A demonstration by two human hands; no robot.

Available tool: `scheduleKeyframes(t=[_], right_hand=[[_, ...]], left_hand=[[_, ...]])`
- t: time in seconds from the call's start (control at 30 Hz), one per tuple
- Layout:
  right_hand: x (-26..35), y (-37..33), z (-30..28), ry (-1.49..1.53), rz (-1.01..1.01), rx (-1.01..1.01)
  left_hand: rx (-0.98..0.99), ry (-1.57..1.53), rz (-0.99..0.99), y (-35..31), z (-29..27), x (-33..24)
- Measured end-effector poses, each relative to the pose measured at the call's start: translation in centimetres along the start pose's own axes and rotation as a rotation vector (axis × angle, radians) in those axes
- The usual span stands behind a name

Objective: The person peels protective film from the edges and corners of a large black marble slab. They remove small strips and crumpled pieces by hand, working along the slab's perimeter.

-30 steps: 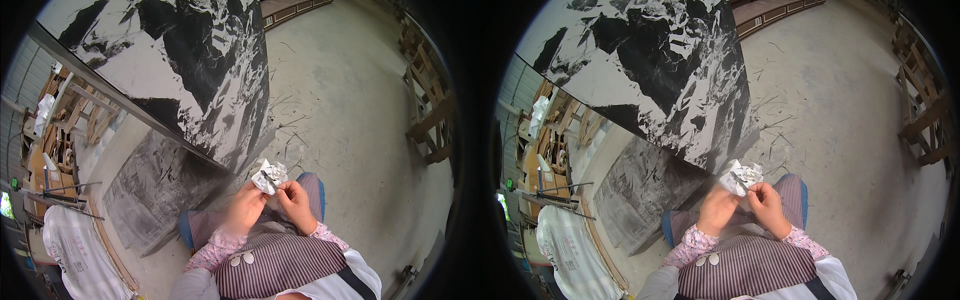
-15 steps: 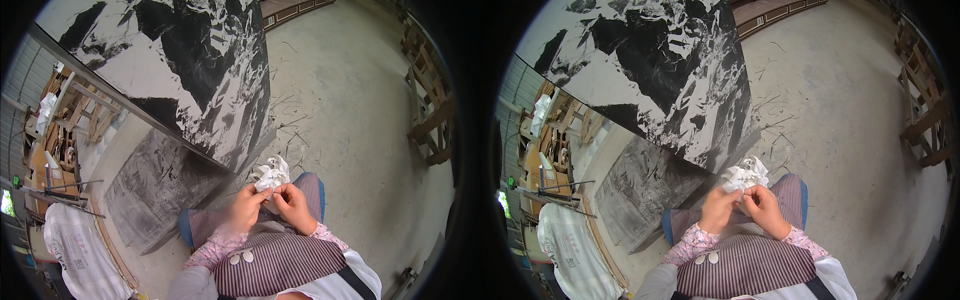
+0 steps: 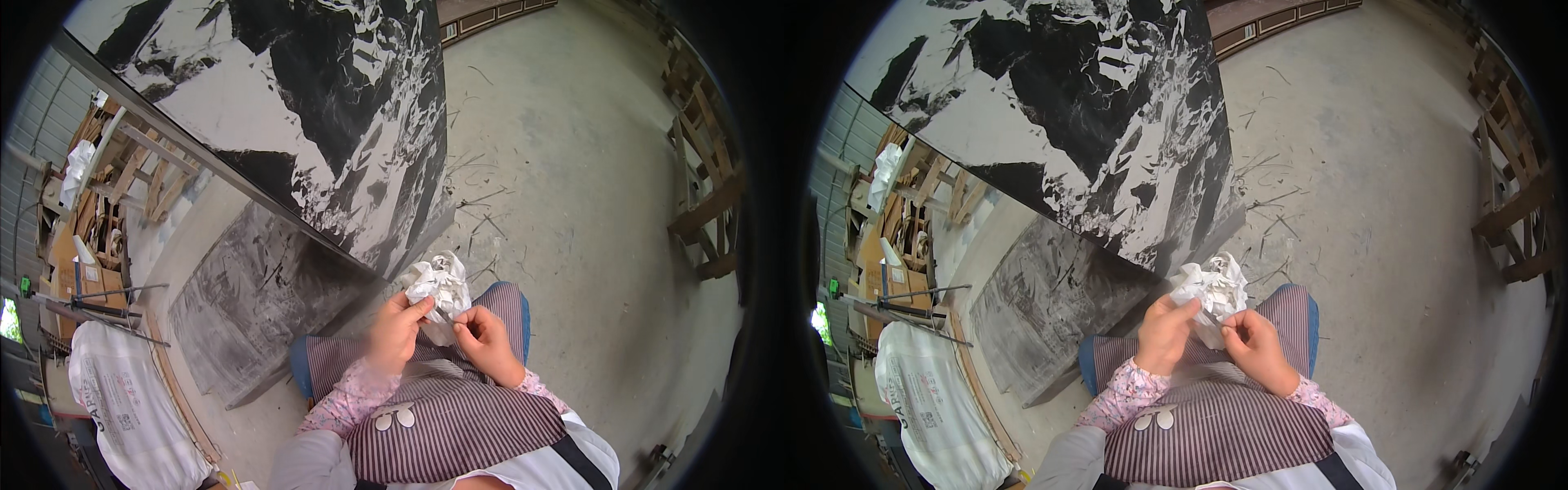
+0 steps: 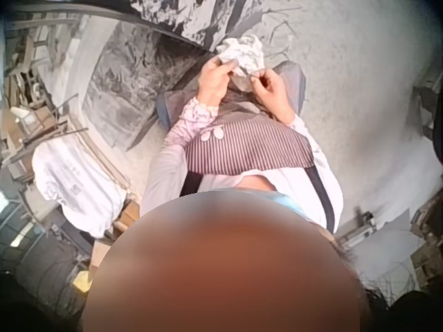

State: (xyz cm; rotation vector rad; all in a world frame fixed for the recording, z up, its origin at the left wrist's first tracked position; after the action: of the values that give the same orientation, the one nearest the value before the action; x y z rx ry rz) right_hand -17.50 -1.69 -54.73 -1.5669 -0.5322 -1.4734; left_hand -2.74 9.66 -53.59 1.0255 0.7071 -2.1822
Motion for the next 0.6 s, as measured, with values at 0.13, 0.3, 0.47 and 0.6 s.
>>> scheduleKeyframes(t=[0.13,0.3,0.47,0.6], right_hand=[[-0.5,-0.6,-0.9,0.028,0.071,0.038],[-1.2,-1.2,-2.3,0.188,0.162,0.013],[-3.1,0.8,-2.0,0.295,0.137,-0.08],[-3.4,1.3,-0.4,0.352,0.121,-0.057]], left_hand=[[-0.139,0.025,0.062,0.3,-0.1,0.3],[-0.102,0.061,0.023,0.5,-1.1,-3.3],[0.043,-0.191,-0.059,-0.1,-1.8,-3.0],[0.268,-0.042,0.037,-1.1,-3.0,-0.5]])
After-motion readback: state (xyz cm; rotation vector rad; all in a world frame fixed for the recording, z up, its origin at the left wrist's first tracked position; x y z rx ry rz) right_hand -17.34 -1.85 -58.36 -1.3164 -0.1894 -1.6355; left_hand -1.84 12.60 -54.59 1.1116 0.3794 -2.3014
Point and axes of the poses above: each hand's wrist, its own y-axis towards the middle knuckle, its own z-axis out of the palm, x = y × z, the point moved 1 cm from there along y, towards the middle knuckle, and after that the axes turned 13 degrees about z, right-handed, at the moved point
